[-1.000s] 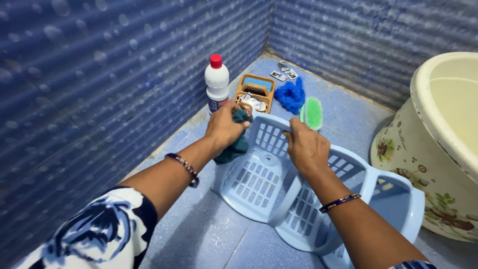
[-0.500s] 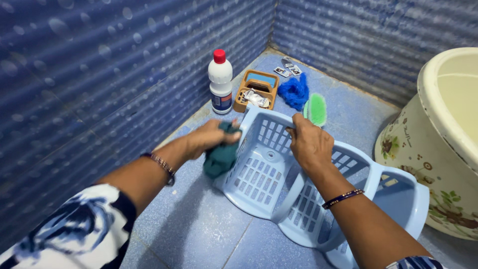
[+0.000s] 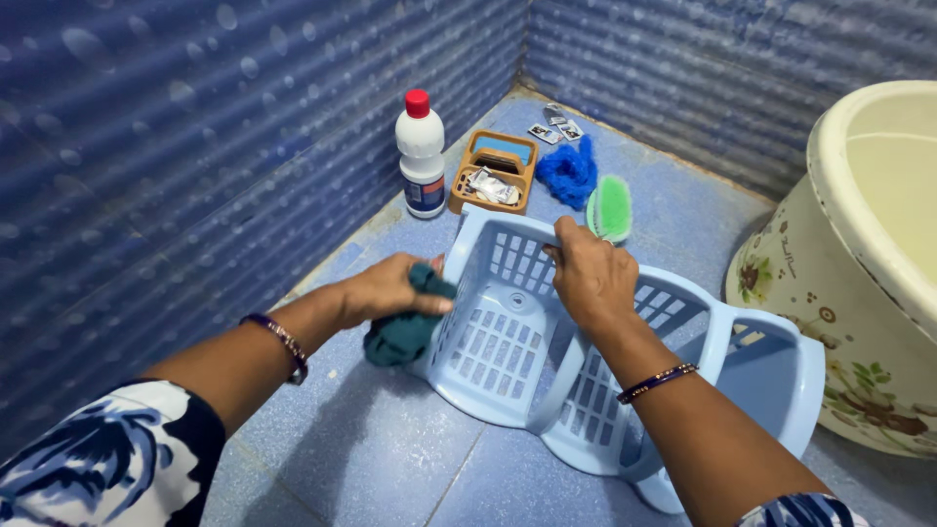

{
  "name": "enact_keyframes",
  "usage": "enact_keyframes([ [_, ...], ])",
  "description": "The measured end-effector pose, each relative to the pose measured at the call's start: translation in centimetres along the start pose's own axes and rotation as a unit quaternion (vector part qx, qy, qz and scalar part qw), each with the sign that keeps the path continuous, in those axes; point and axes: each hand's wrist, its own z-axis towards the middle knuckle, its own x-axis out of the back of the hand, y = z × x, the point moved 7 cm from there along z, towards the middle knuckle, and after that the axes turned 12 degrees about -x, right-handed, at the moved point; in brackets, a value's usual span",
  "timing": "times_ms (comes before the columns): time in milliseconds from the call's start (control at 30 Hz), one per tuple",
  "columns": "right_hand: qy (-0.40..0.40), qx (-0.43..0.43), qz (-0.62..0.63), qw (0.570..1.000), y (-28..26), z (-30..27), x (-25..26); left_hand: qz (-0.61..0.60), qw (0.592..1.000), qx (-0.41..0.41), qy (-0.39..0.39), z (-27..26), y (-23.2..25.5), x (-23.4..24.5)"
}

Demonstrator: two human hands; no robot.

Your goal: The person wipes down the parts of a disassembled plastic corner shelf using a cloth and then reassembles the shelf by snapping the tiers together.

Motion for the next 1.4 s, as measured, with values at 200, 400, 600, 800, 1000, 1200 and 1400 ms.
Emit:
enact_keyframes([
  [200,-0.014,-0.008,0.000,1.000,0.1,-0.1,0.0,-0.001,1.000,0.016,-0.010,-0.3,-0.4,-0.2],
  [400,-0.016,-0.018,-0.004,1.000,0.2,0.1,-0.1,-0.079,0.993,-0.019,0.082,2.7,2.7,1.0],
  [600,0.003,0.006,0.017,1.000,0.0,-0.2,-0.3,0.024,0.999,-0.026,-0.007,1.0,1.4,0.8],
  [800,0.004,0.008,0.010,1.000,0.0,0.0,0.0,0.049,0.997,-0.004,-0.051,0.1,0.1,0.0],
  [1000,-0.009,-0.002,0.011,1.000,-0.1,0.1,-0.2,-0.081,0.994,-0.028,0.070,4.1,2.7,1.8],
  [1200,0.011,0.023,0.015,1.000,-0.7,-0.2,-0.2,-0.044,0.997,-0.009,0.066,3.0,2.2,1.8],
  [1400,0.006,0.027,0.016,1.000,-0.8,-0.2,-0.2,0.006,1.000,0.028,-0.011,0.5,-0.6,0.9],
])
